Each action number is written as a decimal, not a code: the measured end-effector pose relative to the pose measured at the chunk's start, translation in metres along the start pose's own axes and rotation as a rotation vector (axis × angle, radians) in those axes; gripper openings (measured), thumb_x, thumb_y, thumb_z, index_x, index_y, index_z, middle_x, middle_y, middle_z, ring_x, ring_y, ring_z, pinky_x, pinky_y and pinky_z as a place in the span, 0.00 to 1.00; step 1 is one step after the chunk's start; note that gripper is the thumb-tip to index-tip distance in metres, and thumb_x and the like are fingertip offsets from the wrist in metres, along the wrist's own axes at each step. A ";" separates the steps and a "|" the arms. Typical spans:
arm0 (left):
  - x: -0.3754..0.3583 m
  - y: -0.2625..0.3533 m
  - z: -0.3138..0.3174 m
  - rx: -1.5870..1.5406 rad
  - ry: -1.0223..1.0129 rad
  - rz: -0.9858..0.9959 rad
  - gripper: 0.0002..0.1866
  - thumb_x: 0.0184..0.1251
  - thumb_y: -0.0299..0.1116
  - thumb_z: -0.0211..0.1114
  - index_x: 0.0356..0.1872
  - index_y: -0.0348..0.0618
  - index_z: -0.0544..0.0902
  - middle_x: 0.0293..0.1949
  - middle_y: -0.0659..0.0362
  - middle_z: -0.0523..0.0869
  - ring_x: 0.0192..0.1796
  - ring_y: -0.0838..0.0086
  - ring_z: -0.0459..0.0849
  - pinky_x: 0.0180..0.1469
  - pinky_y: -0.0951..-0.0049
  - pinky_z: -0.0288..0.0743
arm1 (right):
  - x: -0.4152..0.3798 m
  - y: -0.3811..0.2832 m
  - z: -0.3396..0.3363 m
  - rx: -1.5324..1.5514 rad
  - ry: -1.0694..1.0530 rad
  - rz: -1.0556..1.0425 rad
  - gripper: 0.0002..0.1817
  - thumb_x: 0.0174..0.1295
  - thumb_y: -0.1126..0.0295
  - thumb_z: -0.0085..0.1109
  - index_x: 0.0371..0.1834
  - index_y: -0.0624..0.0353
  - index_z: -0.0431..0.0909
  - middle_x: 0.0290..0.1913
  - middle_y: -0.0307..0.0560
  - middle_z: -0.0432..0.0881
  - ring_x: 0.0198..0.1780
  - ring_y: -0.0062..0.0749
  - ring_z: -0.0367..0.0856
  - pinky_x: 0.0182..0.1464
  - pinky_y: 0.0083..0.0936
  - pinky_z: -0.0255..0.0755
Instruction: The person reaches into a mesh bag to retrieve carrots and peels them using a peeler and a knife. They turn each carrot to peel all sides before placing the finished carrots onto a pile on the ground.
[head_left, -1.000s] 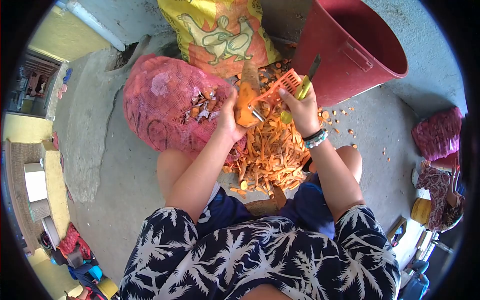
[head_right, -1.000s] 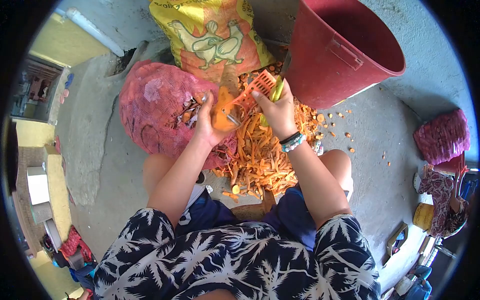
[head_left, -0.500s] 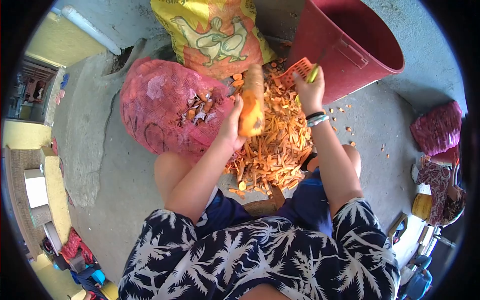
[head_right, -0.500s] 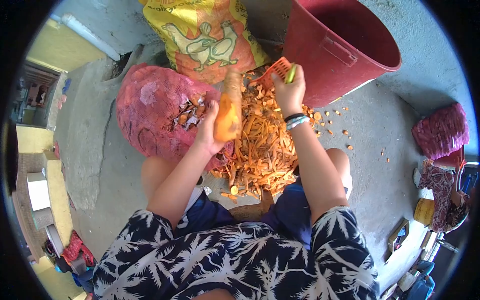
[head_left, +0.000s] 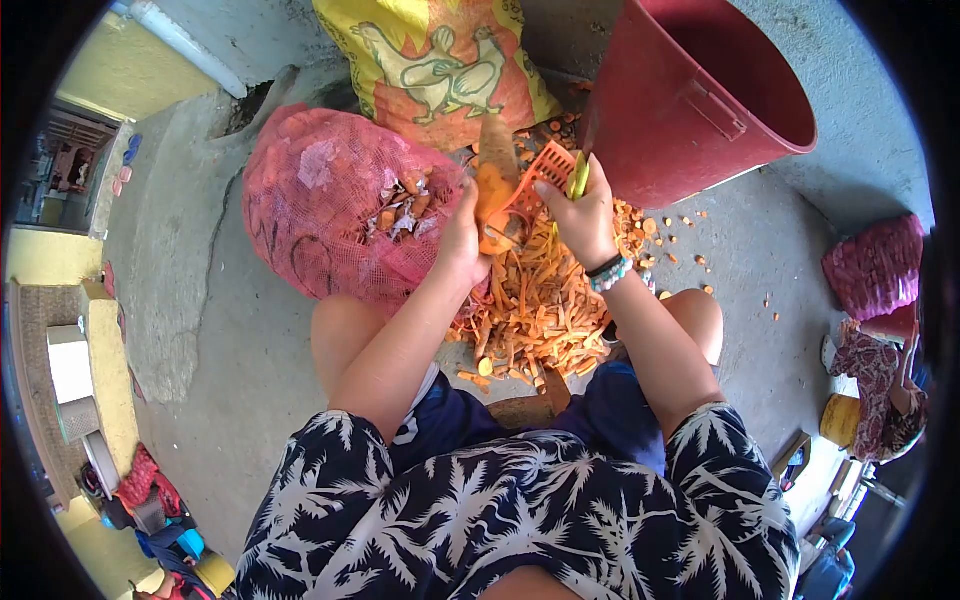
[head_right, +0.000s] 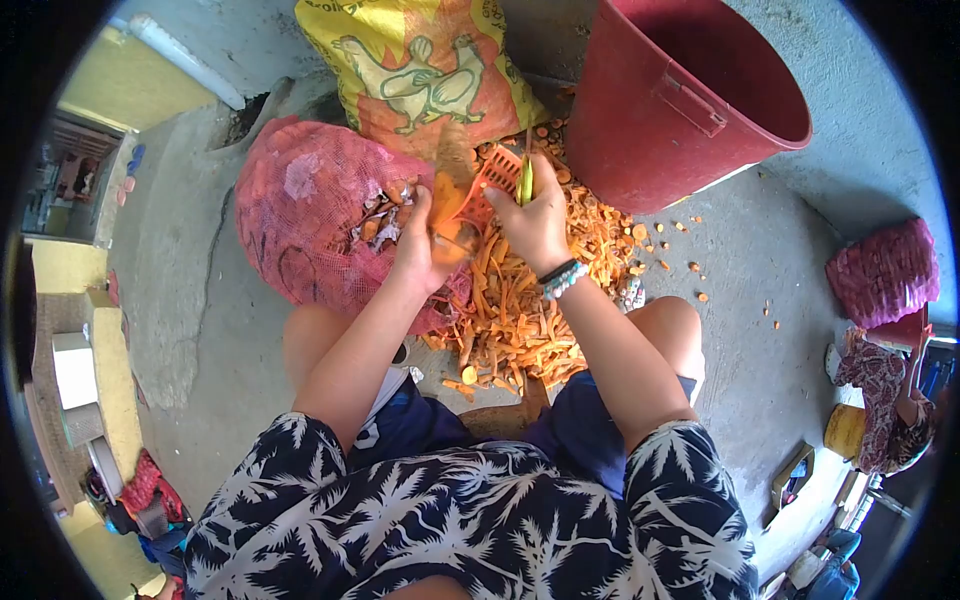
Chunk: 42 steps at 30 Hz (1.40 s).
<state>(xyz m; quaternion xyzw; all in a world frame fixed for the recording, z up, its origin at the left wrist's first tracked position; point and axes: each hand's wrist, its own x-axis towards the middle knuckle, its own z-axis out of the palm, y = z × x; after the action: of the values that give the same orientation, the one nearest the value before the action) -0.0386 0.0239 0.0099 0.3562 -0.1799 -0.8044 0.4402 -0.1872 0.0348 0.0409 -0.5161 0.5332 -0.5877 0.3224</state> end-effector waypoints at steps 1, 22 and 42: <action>0.000 0.001 -0.001 0.002 -0.003 0.001 0.31 0.64 0.60 0.47 0.56 0.45 0.69 0.50 0.56 0.76 0.50 0.67 0.75 0.53 0.62 0.69 | 0.010 0.002 -0.003 0.000 0.002 -0.003 0.15 0.51 0.84 0.59 0.42 0.63 0.68 0.36 0.44 0.78 0.38 0.23 0.75 0.38 0.20 0.72; -0.001 0.007 -0.007 0.042 0.025 -0.142 0.27 0.67 0.54 0.46 0.55 0.41 0.67 0.49 0.54 0.77 0.47 0.68 0.79 0.50 0.63 0.73 | 0.048 0.022 -0.047 0.054 0.316 -0.031 0.13 0.53 0.78 0.62 0.39 0.60 0.68 0.35 0.39 0.77 0.30 0.21 0.75 0.29 0.17 0.71; -0.004 0.006 -0.009 -0.025 0.074 -0.153 0.24 0.67 0.52 0.48 0.56 0.46 0.69 0.49 0.54 0.76 0.50 0.64 0.76 0.53 0.59 0.69 | 0.032 -0.016 -0.043 0.369 0.190 0.036 0.16 0.53 0.78 0.61 0.42 0.59 0.67 0.35 0.42 0.78 0.32 0.17 0.76 0.31 0.14 0.74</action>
<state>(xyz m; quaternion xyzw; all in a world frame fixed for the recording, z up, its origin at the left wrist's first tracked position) -0.0272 0.0242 0.0085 0.3931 -0.1256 -0.8241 0.3880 -0.2340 0.0216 0.0687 -0.3809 0.4537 -0.7157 0.3699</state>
